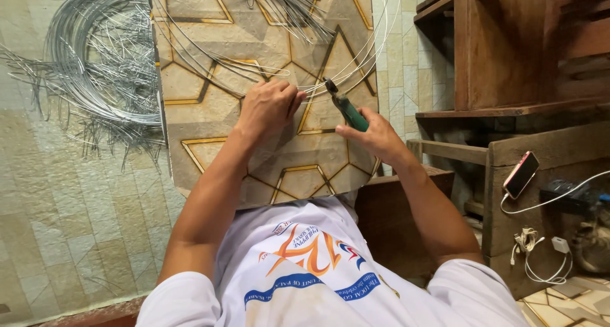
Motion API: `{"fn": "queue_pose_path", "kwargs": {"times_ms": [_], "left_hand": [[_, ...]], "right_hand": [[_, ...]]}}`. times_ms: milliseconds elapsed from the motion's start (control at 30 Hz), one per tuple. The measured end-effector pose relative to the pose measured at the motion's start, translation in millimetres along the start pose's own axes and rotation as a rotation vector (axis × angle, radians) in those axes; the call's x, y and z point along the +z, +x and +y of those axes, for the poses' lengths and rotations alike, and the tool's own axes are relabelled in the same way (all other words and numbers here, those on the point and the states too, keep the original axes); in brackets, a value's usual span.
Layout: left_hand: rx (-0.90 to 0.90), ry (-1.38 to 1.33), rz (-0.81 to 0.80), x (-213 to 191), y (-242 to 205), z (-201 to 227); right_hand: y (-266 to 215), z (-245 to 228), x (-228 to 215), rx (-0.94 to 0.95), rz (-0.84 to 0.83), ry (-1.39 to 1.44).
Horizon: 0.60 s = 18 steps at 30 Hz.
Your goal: Bending and cutting thin metal wires to create circular frames
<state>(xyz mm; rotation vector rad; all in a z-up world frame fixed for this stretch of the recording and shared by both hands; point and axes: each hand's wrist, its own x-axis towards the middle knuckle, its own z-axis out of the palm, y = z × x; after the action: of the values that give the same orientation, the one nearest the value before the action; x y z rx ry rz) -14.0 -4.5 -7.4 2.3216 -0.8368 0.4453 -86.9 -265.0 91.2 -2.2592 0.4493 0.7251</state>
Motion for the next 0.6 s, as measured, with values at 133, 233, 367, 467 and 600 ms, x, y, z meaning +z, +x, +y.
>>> {"fn": "queue_pose_path", "kwargs": {"times_ms": [133,233,367,467,600], "left_hand": [[0.017,0.047,0.0,-18.3,-0.8,10.2],[-0.005,0.07,-0.016,-22.5,-8.5,11.4],[-0.106,0.127,-0.144,-33.5,-8.2,18.6],[-0.199,0.073,-0.277,-42.0,4.1,31.3],[-0.37,-0.222,-0.449,-30.7,24.5,38.9]], "right_hand": [[-3.5,-6.4,0.6,-0.036,-0.006,0.043],[-2.9,0.8,7.1,-0.01,-0.049,0.061],[-5.1,-1.3,16.1,-0.006,-0.076,0.038],[0.2,17.3,29.5,-0.021,-0.053,0.03],[0.6,14.7,38.1,-0.044,-0.01,-0.009]]}}
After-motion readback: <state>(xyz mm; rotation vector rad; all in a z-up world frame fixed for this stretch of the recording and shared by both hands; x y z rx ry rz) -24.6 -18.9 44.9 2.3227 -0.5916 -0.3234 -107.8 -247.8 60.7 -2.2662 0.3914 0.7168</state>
